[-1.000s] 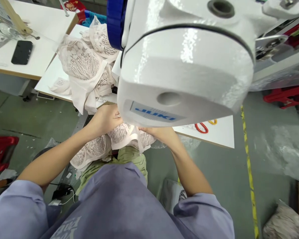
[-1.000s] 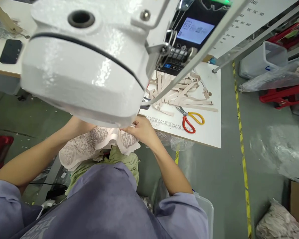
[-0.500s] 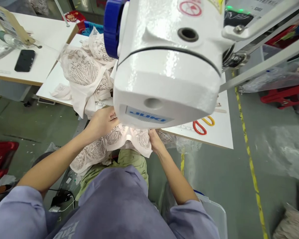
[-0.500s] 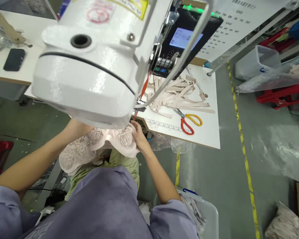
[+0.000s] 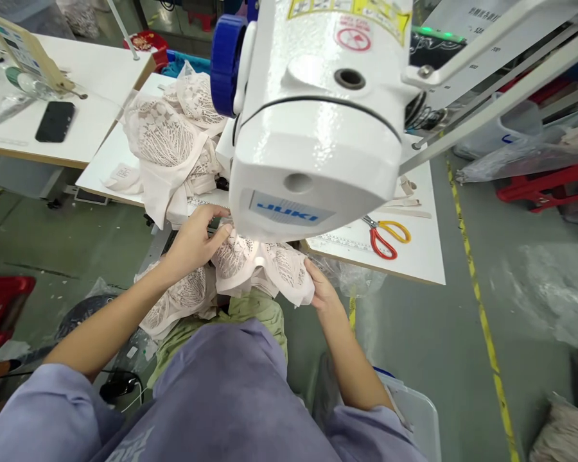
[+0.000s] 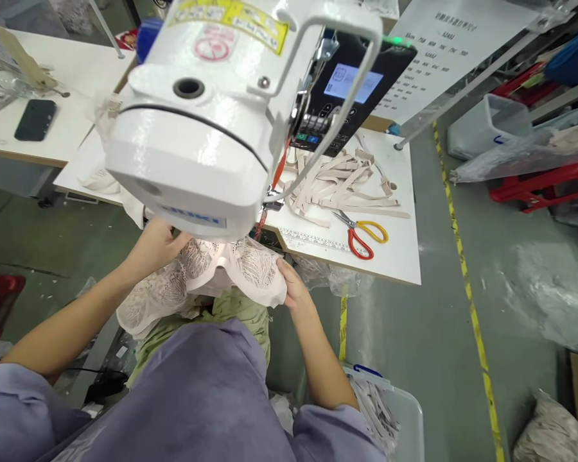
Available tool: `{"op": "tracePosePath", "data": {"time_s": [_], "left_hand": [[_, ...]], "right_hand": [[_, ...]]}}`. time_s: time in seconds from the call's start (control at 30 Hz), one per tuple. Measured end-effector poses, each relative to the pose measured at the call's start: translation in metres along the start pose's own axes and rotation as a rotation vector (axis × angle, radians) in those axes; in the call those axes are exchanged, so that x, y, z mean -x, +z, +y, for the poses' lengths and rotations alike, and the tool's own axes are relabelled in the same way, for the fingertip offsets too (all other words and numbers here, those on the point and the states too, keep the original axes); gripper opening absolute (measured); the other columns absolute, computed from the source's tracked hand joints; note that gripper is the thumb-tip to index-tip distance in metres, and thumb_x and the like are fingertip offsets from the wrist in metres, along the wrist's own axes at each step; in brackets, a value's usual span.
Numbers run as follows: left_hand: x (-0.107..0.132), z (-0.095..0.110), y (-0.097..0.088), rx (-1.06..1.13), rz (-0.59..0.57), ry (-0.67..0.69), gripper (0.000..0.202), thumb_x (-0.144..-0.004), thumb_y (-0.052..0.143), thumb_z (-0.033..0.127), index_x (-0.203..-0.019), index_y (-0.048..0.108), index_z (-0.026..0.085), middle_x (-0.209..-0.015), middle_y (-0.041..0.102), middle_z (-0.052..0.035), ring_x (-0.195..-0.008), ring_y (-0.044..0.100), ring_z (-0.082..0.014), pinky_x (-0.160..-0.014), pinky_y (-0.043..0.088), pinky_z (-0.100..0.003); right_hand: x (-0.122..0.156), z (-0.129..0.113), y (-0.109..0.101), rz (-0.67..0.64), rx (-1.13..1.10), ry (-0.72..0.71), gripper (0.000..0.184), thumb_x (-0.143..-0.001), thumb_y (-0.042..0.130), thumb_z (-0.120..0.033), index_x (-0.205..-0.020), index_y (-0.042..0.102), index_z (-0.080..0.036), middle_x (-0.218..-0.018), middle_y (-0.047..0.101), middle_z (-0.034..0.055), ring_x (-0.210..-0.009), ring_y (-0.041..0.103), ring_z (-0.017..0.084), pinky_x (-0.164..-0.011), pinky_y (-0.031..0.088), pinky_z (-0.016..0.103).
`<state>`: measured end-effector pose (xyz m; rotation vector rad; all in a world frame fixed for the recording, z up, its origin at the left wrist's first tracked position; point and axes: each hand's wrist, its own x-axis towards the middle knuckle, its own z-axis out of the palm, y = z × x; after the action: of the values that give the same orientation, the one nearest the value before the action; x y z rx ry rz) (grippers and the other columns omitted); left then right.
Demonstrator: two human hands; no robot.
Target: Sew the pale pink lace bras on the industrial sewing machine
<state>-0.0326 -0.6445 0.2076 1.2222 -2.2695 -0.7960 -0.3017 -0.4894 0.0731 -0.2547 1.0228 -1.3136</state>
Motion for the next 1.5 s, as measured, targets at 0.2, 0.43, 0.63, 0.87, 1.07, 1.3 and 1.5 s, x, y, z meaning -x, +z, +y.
{"op": "tracePosePath", "data": {"time_s": [0.2,0.43,0.63,0.87,1.07,1.3,1.5], "left_hand": [[0.043,0.027,-0.006,-0.048,0.23,0.212,0.018,-0.097,0.054,0.024,-0.114,0.058,0.019,-0.118,0.067,-0.0103,-0.113,0.065,-0.0235,-0.092,0.057,-0.038],[0.089,0.085,0.012,0.06,-0.179,0.687,0.072,-0.088,0.071,0.044,-0.145,0.039,0.015,-0.136,0.063,-0.0198,-0.127,0.062,-0.033,-0.104,0.055,-0.046],[0.063,0.051,0.012,0.237,-0.486,-0.032,0.031,-0.093,0.061,0.043,-0.076,0.062,0.018,-0.06,0.058,0.0033,-0.055,0.055,-0.0114,-0.049,0.037,-0.023],[0.026,0.03,0.018,0.265,-0.068,-0.134,0.018,-0.089,0.066,0.035,-0.084,0.063,0.018,-0.071,0.062,0.001,-0.065,0.056,-0.0139,-0.059,0.039,-0.025],[0.002,0.019,0.028,0.266,0.055,-0.06,0.007,-0.08,0.058,0.015,-0.076,0.054,0.019,-0.067,0.053,0.0028,-0.063,0.05,-0.0137,-0.062,0.039,-0.027],[-0.005,0.011,0.032,0.184,0.083,0.006,0.009,-0.077,0.056,0.012,-0.076,0.052,0.02,-0.065,0.055,0.0033,-0.066,0.053,-0.0154,-0.07,0.045,-0.029],[-0.006,0.017,0.027,0.17,0.026,0.006,0.005,-0.081,0.053,0.015,-0.08,0.056,0.019,-0.076,0.062,0.0009,-0.071,0.056,-0.015,-0.065,0.043,-0.026]], "right_hand": [[0.036,-0.035,0.005,0.164,0.098,-0.321,0.041,-0.065,0.091,-0.05,-0.097,0.075,-0.028,-0.092,0.081,0.0021,-0.096,0.077,0.028,-0.089,0.063,0.043],[0.092,-0.053,0.098,-0.705,0.937,-0.291,0.027,-0.097,0.061,-0.041,-0.089,0.077,-0.022,-0.087,0.079,0.0048,-0.086,0.074,0.022,-0.082,0.057,0.033],[0.085,-0.054,0.128,-0.316,1.226,-0.354,0.024,-0.103,0.051,-0.037,-0.116,0.066,-0.024,-0.076,0.073,-0.0024,-0.06,0.062,0.014,-0.066,0.047,0.026],[0.036,-0.048,0.114,0.047,1.084,-0.419,0.025,-0.09,0.067,-0.045,-0.091,0.054,-0.023,-0.054,0.047,-0.0097,-0.049,0.043,0.011,-0.055,0.035,0.024],[0.008,-0.049,0.109,-0.059,0.936,-0.364,0.037,-0.089,0.066,-0.051,-0.068,0.054,-0.022,-0.052,0.045,-0.0063,-0.052,0.048,0.013,-0.057,0.042,0.026],[0.004,-0.051,0.107,-0.108,0.845,-0.439,0.029,-0.085,0.073,-0.05,-0.095,0.076,-0.023,-0.099,0.078,0.0038,-0.112,0.069,0.026,-0.103,0.049,0.038],[0.003,-0.049,0.108,-0.048,0.835,-0.395,0.038,-0.083,0.074,-0.054,-0.103,0.068,-0.022,-0.095,0.075,0.0038,-0.104,0.069,0.024,-0.095,0.051,0.037]]}}
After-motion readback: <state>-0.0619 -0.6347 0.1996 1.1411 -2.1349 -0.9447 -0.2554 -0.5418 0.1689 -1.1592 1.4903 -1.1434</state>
